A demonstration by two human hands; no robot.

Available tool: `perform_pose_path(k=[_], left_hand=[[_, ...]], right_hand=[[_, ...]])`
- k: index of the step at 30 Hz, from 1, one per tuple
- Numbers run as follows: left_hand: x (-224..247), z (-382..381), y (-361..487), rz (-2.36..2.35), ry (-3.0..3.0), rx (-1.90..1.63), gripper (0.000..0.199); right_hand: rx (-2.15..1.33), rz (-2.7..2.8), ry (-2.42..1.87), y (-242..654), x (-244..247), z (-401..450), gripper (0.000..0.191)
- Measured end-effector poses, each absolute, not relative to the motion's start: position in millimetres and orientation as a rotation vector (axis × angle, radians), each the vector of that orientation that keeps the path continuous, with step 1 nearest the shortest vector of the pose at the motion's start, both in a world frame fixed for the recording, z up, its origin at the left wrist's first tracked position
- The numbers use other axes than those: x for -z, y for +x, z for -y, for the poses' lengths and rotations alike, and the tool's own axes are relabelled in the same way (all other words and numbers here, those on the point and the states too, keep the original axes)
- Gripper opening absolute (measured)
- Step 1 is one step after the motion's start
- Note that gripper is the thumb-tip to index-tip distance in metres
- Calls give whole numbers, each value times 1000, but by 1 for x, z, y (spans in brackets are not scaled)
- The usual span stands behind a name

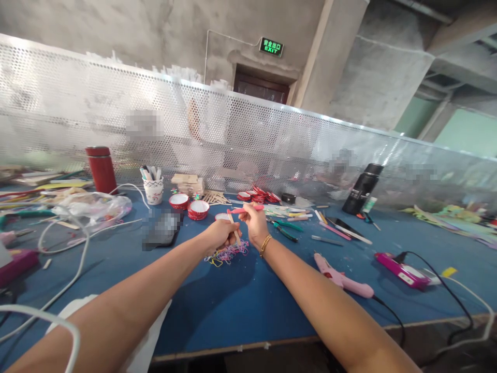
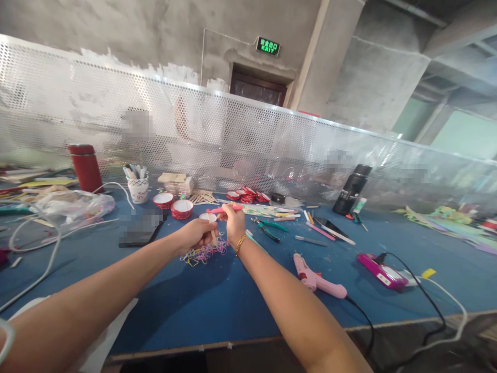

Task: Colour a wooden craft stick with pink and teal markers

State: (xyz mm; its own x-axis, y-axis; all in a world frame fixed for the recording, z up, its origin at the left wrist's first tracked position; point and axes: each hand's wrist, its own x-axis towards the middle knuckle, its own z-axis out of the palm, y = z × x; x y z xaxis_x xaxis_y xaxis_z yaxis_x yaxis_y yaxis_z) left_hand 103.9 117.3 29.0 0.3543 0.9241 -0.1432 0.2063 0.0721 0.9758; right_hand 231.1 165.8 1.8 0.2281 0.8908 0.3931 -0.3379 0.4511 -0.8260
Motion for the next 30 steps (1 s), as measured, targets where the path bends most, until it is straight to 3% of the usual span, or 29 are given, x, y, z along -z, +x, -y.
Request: perform_pose_path(k=[30], left_hand=[[-29,-117,103,-1110,1412,-757,34]], right_hand=[[-915,1020,-686,231,-2,-165,24]])
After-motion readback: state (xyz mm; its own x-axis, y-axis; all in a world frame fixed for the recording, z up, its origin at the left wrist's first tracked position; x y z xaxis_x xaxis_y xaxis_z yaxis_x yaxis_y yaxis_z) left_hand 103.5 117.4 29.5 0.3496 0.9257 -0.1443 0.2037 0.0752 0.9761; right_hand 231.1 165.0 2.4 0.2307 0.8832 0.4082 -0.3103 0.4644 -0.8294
